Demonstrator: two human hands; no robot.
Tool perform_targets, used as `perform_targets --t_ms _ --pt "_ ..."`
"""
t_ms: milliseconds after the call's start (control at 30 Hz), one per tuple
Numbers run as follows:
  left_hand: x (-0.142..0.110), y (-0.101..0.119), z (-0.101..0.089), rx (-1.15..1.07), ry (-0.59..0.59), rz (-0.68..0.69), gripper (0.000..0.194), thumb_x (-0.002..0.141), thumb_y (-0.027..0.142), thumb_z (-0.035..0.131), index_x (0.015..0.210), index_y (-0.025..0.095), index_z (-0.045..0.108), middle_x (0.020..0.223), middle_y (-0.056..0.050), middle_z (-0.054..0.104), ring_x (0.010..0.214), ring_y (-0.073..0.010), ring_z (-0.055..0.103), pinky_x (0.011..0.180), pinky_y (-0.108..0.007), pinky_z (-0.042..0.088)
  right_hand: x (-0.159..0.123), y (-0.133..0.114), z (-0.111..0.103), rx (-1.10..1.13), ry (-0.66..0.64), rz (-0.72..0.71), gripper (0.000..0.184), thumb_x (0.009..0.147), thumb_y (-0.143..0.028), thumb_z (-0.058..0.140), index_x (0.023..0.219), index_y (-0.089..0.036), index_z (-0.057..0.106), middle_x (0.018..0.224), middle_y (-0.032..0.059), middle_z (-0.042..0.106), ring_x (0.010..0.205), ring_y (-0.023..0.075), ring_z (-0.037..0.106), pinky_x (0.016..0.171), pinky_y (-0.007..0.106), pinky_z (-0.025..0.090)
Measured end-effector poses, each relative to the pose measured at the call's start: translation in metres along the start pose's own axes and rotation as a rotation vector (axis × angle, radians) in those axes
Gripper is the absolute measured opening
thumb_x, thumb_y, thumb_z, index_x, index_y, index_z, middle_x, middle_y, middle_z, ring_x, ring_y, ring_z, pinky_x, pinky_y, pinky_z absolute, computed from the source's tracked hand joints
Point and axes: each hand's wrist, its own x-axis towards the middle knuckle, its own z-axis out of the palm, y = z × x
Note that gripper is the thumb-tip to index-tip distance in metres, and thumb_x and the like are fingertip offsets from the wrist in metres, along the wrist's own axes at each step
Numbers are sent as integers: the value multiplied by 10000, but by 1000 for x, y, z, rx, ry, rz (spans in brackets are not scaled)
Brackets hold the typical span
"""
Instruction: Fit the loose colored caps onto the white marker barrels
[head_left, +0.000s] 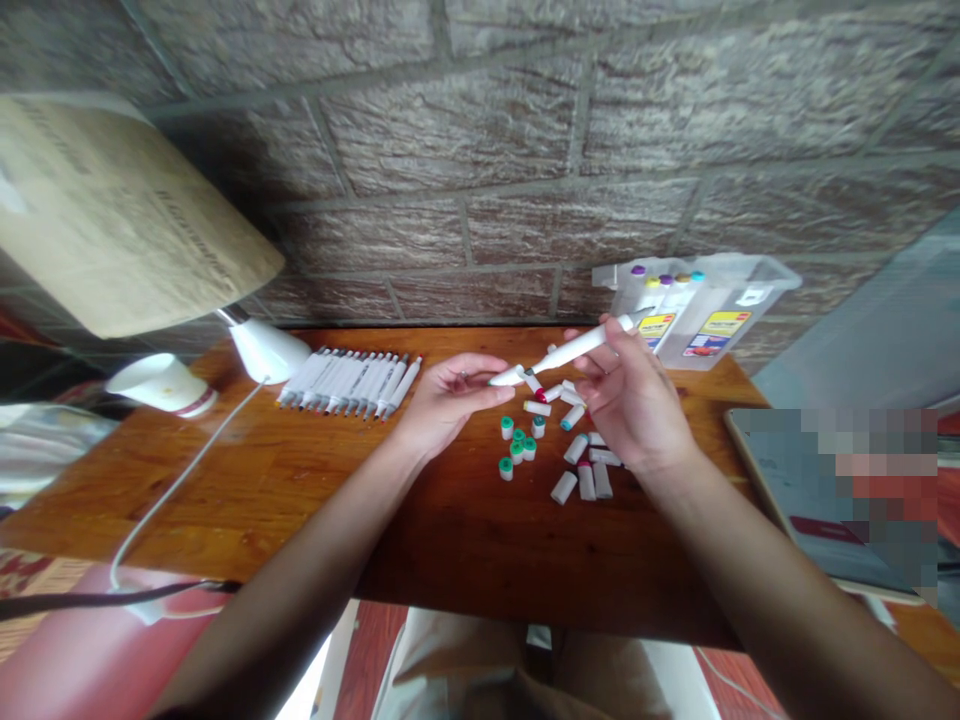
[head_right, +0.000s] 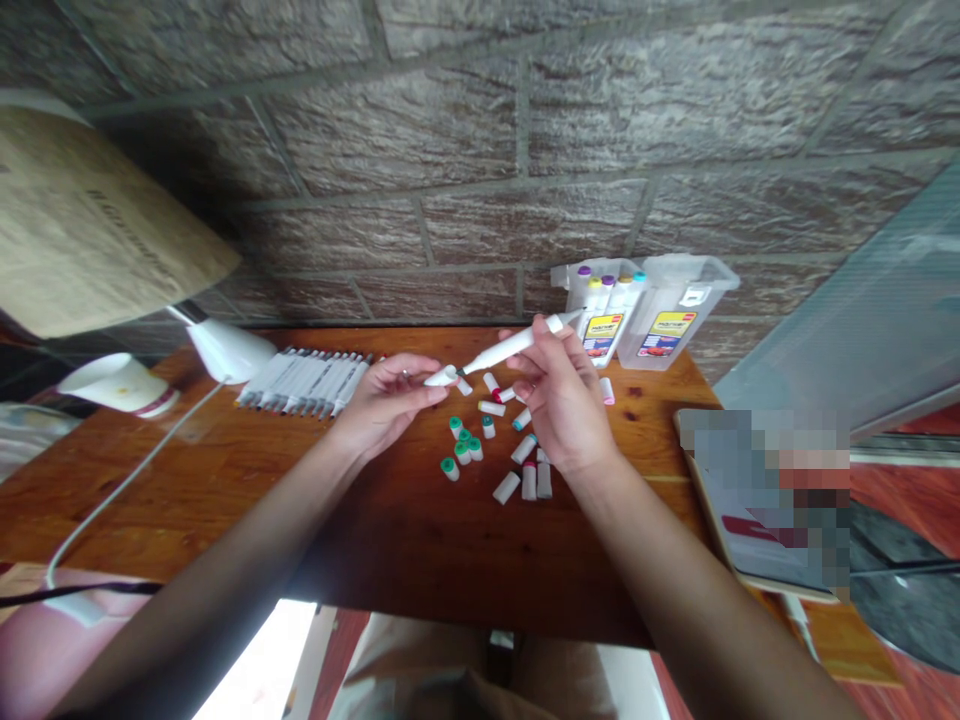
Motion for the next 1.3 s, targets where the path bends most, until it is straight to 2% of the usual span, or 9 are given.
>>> perform_targets --t_ms 233,500,700,1000,1133,1300 --pt "1 -1 -1 22 -11 4 329 517 137 949 807 199 805 832 -13 796 780 -145 735 852 -302 584 1 0 -1 -12 -12 -2 386 641 -420 910 830 -247 621 841 -15 784 622 86 643 440 160 371" --pt "0 -2 0 13 -12 14 303 516 128 949 775 207 812 830 -12 804 777 -131 741 824 -259 593 0 0 -2 12 -1 31 355 659 -376 879 868 -250 622 843 3 773 687 121 651 466 181 381" --pt "-1 -2 0 20 -2 25 302 509 138 954 765 214 814 835 -15 807 787 -141 748 827 -265 598 1 0 -1 32 57 27 347 639 -364 855 864 -250 616 821 -1 763 620 116 600 458 201 367" --pt "0 -2 0 39 -6 17 307 511 154 955 779 213 817 838 -20 808 780 -150 746 834 -287 599 0 0 1 6 31 5 390 613 -371 899 797 -240 581 809 -9 765 603 104 602 460 189 378" --pt "-1 1 2 30 -7 -28 312 525 169 954 807 209 827 823 -27 808 782 -132 738 828 -254 580 -2 1 2 -21 17 -36 372 642 -384 889 802 -242 585 834 -3 772 646 108 630 487 180 415" --pt "-1 0 2 37 2 -27 328 514 189 964 812 202 827 825 -37 806 784 -150 738 860 -297 578 -5 4 0 -122 -33 -172 317 732 -424 848 853 -278 595 870 -33 746 666 109 636 492 195 421"
